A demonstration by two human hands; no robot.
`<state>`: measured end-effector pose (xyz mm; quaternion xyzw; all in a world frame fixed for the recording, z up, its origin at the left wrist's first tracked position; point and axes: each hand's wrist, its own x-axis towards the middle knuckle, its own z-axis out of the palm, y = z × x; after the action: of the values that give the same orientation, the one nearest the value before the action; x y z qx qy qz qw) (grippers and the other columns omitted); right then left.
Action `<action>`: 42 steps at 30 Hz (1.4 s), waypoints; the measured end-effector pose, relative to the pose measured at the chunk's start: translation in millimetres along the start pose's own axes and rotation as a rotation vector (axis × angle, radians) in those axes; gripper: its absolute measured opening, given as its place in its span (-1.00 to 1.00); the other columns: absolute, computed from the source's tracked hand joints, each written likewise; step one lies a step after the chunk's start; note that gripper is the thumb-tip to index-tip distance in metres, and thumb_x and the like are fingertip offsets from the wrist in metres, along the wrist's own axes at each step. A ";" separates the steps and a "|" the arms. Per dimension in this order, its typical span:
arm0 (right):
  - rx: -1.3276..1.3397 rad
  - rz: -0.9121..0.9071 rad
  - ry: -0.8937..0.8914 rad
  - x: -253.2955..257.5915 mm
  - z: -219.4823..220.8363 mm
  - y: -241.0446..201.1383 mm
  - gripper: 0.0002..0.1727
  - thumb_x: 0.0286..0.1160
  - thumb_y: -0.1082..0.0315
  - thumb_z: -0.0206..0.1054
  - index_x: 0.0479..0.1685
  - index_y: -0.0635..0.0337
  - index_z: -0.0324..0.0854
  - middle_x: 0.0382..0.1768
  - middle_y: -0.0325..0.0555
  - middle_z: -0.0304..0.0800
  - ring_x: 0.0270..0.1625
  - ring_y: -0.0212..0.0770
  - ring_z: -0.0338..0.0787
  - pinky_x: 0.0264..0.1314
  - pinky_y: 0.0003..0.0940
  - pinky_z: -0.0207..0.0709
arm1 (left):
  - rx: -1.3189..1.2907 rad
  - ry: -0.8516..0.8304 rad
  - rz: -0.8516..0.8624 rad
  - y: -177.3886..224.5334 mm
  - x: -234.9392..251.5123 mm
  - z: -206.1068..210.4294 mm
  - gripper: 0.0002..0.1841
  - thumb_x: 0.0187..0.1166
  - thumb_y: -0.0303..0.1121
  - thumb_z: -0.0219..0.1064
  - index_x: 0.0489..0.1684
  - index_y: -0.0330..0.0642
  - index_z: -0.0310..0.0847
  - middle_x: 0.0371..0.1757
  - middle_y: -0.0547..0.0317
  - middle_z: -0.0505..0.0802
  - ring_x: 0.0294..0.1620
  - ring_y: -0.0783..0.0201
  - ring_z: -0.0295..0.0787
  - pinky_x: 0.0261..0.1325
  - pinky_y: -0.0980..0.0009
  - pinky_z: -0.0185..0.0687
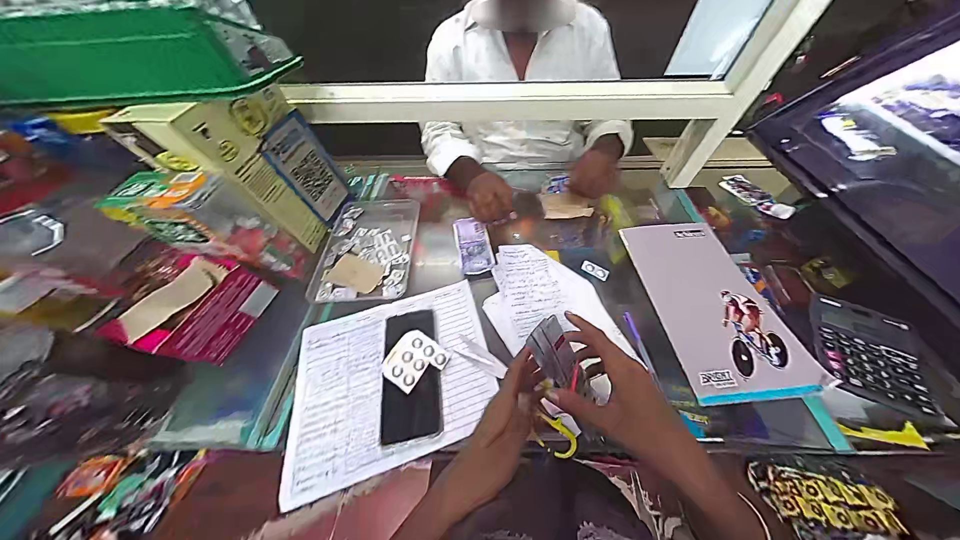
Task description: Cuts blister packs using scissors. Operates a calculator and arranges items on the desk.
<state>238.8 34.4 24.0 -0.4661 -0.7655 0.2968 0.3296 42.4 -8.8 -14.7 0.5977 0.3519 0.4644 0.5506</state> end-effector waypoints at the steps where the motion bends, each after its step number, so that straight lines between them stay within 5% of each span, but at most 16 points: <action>1: -0.011 0.002 -0.039 -3.0 11.4 -8.5 -0.05 0.37 -0.17 0.47 0.69 0.28 0.35 0.35 0.13 0.72 0.12 -0.13 0.82 0.06 -0.26 0.75 | -0.146 0.018 -0.108 2.1 0.0 8.0 -0.03 0.79 0.29 -0.35 0.80 -0.55 -0.37 0.71 -0.12 0.37 0.65 0.40 0.40 0.64 0.37 0.41; 2: -0.054 -0.004 -0.091 -6.4 19.3 -15.9 -0.07 0.46 -0.20 0.38 0.70 0.27 0.34 0.41 0.18 0.65 0.23 -0.04 0.79 0.16 -0.15 0.74 | -0.315 0.100 -0.216 5.1 -1.1 15.4 -0.02 0.74 0.35 -0.39 0.82 -0.45 -0.34 0.68 0.03 0.41 0.60 0.47 0.43 0.58 0.42 0.43; 4: -0.185 -0.064 -0.139 -9.1 27.2 -22.1 -0.09 0.52 -0.31 0.21 0.66 0.27 0.41 0.43 0.27 0.63 0.29 0.18 0.76 0.19 0.10 0.68 | -0.609 0.303 -0.329 12.4 2.6 22.4 -0.24 0.80 0.24 -0.42 0.67 -0.24 0.09 0.34 0.26 0.73 0.30 0.48 0.71 0.30 0.43 0.66; 7: -0.236 -0.165 -0.050 -3.4 23.7 -19.5 -0.33 0.59 -0.17 0.18 0.48 0.13 0.64 0.41 0.17 0.69 0.18 0.23 0.78 0.02 0.25 0.59 | -0.821 0.376 -0.361 18.8 2.8 9.7 -0.32 0.85 0.14 -0.51 0.43 -0.09 0.43 0.06 0.22 0.89 0.11 0.32 0.86 0.18 0.30 0.80; 8: -0.172 -0.193 0.006 0.2 16.4 -18.7 -0.40 0.65 -0.13 0.17 0.45 0.07 0.67 0.41 0.05 0.71 0.18 0.08 0.76 0.05 0.10 0.57 | -0.851 0.373 -0.376 20.5 2.1 4.7 -0.30 0.85 0.14 -0.52 0.34 -0.06 0.52 -0.01 0.20 0.92 0.04 0.30 0.90 0.10 0.29 0.84; 10: 0.228 -0.314 0.005 3.1 -9.8 -22.7 -0.56 0.69 0.00 0.20 0.37 -0.02 0.66 0.18 -0.29 0.77 0.05 -0.45 0.70 0.01 -0.53 0.58 | -0.946 0.287 -0.370 17.8 1.0 -3.1 -0.28 0.84 0.17 -0.47 0.29 -0.07 0.61 -0.01 0.09 0.94 -0.01 0.21 0.93 0.04 0.26 0.88; 12: 0.722 -0.472 -0.313 1.5 -37.2 -38.3 -0.53 0.74 -0.18 0.07 -0.09 -0.04 0.71 -0.26 -0.37 0.81 -0.21 -0.55 0.75 -0.14 -0.58 0.61 | -1.027 0.202 -0.363 12.3 2.5 -7.9 -0.26 0.83 0.19 -0.45 0.33 -0.11 0.61 0.04 -0.05 0.92 0.02 0.09 0.93 0.05 0.20 0.87; 14: 0.565 -0.614 -0.377 0.8 -46.2 -50.4 -0.50 0.76 -0.07 0.12 -0.38 0.14 0.66 -0.50 -0.22 0.69 -0.37 -0.41 0.66 -0.26 -0.52 0.50 | -1.036 0.189 -0.384 13.3 2.1 -10.3 -0.27 0.84 0.17 -0.46 0.34 -0.11 0.58 0.04 -0.07 0.91 0.01 0.07 0.92 0.03 0.20 0.87; 16: -0.094 -0.559 -0.089 5.0 -32.3 -47.1 -0.62 0.62 0.01 0.24 -0.19 0.14 0.76 -0.35 -0.10 0.77 -0.21 -0.20 0.70 -0.14 -0.35 0.53 | -1.010 0.214 -0.395 18.4 -0.9 -12.0 -0.34 0.86 0.13 -0.40 0.30 -0.07 0.60 0.00 0.05 0.92 -0.01 0.17 0.93 0.02 0.26 0.87; 17: -0.296 -0.476 -0.022 12.4 -18.4 -40.1 -0.53 0.60 -0.07 0.25 0.06 0.14 0.79 -0.18 -0.05 0.84 -0.09 -0.05 0.74 -0.08 -0.15 0.55 | -0.984 0.234 -0.409 21.0 -2.5 -12.0 -0.37 0.86 0.10 -0.37 0.26 -0.06 0.61 -0.04 0.10 0.93 -0.03 0.22 0.93 0.03 0.29 0.87; 19: -0.376 -0.355 -0.019 26.3 4.1 -25.4 -0.40 0.60 -0.14 0.20 0.37 0.12 0.72 0.03 0.01 0.82 0.05 0.08 0.74 0.04 0.00 0.59 | -0.934 0.253 -0.443 23.3 -4.2 -12.0 -0.39 0.88 0.08 -0.35 0.25 -0.08 0.60 -0.07 0.13 0.93 -0.05 0.26 0.92 0.03 0.32 0.85; 25: -0.118 -0.258 -0.090 31.7 17.8 -16.4 -0.63 0.62 0.01 0.28 0.06 0.08 0.77 -0.11 -0.18 0.75 -0.02 -0.34 0.64 0.00 -0.54 0.49 | -0.887 0.191 -0.417 21.7 -7.4 -9.2 -0.37 0.87 0.09 -0.41 0.26 -0.03 0.60 -0.07 0.16 0.92 -0.05 0.30 0.91 0.04 0.35 0.84; 28: 0.018 -0.184 -0.189 38.8 15.1 -8.1 -0.64 0.58 0.03 0.33 0.07 0.11 0.74 -0.16 -0.30 0.69 -0.12 -0.54 0.58 -0.09 -0.68 0.41 | -0.867 0.142 -0.416 19.0 -9.2 -10.0 -0.35 0.86 0.13 -0.44 0.34 -0.02 0.53 -0.02 0.14 0.91 -0.01 0.27 0.90 0.07 0.34 0.83; 33: 0.185 -0.191 -0.300 45.5 9.8 -0.4 -0.75 0.53 0.11 0.40 -0.28 0.11 0.71 -0.27 -0.39 0.67 -0.18 -0.67 0.58 -0.12 -0.77 0.41 | -0.899 0.086 -0.393 11.9 -11.7 -6.8 -0.36 0.84 0.15 -0.47 0.60 0.10 0.35 0.11 0.11 0.88 0.06 0.17 0.89 0.11 0.25 0.84; 38: 0.195 -0.201 -0.291 48.9 9.1 -1.2 -0.78 0.54 0.18 0.39 -0.29 0.16 0.70 -0.35 -0.40 0.66 -0.29 -0.68 0.56 -0.21 -0.77 0.41 | -0.860 0.120 -0.471 19.4 -14.4 -1.1 -0.29 0.84 0.16 -0.51 0.32 -0.06 0.53 -0.03 0.10 0.91 -0.03 0.19 0.91 0.02 0.29 0.85; 42: 0.175 -0.183 -0.279 48.9 7.7 -5.0 -0.74 0.55 0.15 0.40 -0.30 0.17 0.70 -0.34 -0.36 0.66 -0.34 -0.67 0.62 -0.25 -0.78 0.51 | -0.851 0.096 -0.481 18.9 -17.8 -2.7 -0.27 0.82 0.19 -0.53 0.34 -0.08 0.51 -0.05 0.05 0.91 -0.08 0.16 0.92 -0.04 0.27 0.86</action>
<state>213.2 75.8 34.2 -0.3184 -0.8144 0.3926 0.2851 32.5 -27.3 0.8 0.1995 0.2841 0.4538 0.8207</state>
